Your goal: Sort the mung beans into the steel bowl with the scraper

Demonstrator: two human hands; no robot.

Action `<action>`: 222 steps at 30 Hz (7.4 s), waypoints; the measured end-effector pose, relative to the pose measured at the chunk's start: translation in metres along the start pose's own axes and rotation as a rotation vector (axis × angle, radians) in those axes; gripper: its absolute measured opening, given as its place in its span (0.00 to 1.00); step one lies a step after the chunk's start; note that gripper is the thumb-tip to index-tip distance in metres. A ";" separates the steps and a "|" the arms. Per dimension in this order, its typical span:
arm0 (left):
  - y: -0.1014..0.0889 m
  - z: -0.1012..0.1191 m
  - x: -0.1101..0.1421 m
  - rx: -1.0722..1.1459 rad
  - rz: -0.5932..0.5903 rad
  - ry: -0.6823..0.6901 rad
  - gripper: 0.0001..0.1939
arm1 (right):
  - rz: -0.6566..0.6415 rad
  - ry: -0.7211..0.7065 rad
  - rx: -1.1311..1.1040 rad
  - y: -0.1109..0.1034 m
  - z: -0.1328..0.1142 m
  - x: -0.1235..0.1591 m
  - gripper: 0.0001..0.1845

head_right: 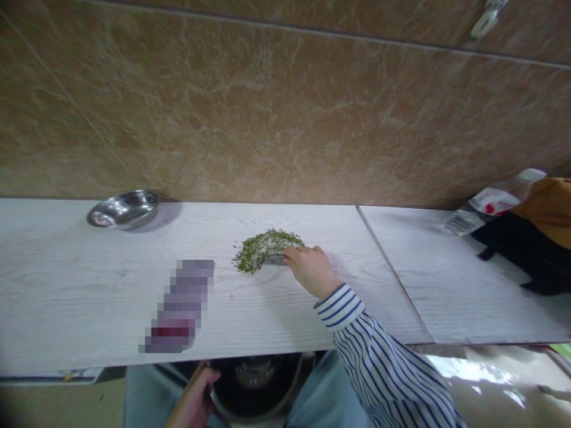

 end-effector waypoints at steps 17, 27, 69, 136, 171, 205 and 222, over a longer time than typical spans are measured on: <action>-0.012 0.000 0.006 0.032 -0.092 -0.035 0.32 | 0.009 -0.037 -0.121 0.014 -0.073 -0.008 0.09; -0.010 0.002 0.004 0.022 -0.108 -0.018 0.30 | 0.036 0.105 -0.134 0.017 -0.050 -0.011 0.07; -0.006 -0.009 0.012 -0.016 -0.178 -0.022 0.29 | 0.117 0.039 0.155 0.010 -0.014 0.045 0.11; 0.003 -0.010 0.012 -0.088 -0.196 -0.059 0.24 | 0.181 0.134 0.129 0.009 -0.008 0.109 0.10; -0.007 -0.003 0.017 -0.033 -0.159 -0.031 0.31 | 0.173 0.061 0.150 0.009 -0.024 0.093 0.11; -0.006 -0.001 0.020 -0.043 -0.178 -0.013 0.30 | 0.182 0.013 0.102 0.015 -0.037 0.091 0.09; -0.016 0.004 0.020 -0.020 -0.191 0.012 0.29 | 0.140 -0.036 0.170 0.016 -0.056 0.054 0.09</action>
Point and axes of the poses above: each hand's wrist, its own x-axis away from the middle knuckle, its own y-axis out of the palm, z = x × y, the point moved 4 cm from there along -x, towards the middle knuckle, and after that the axes turned 7 degrees about -z, right-handed, at the moved point
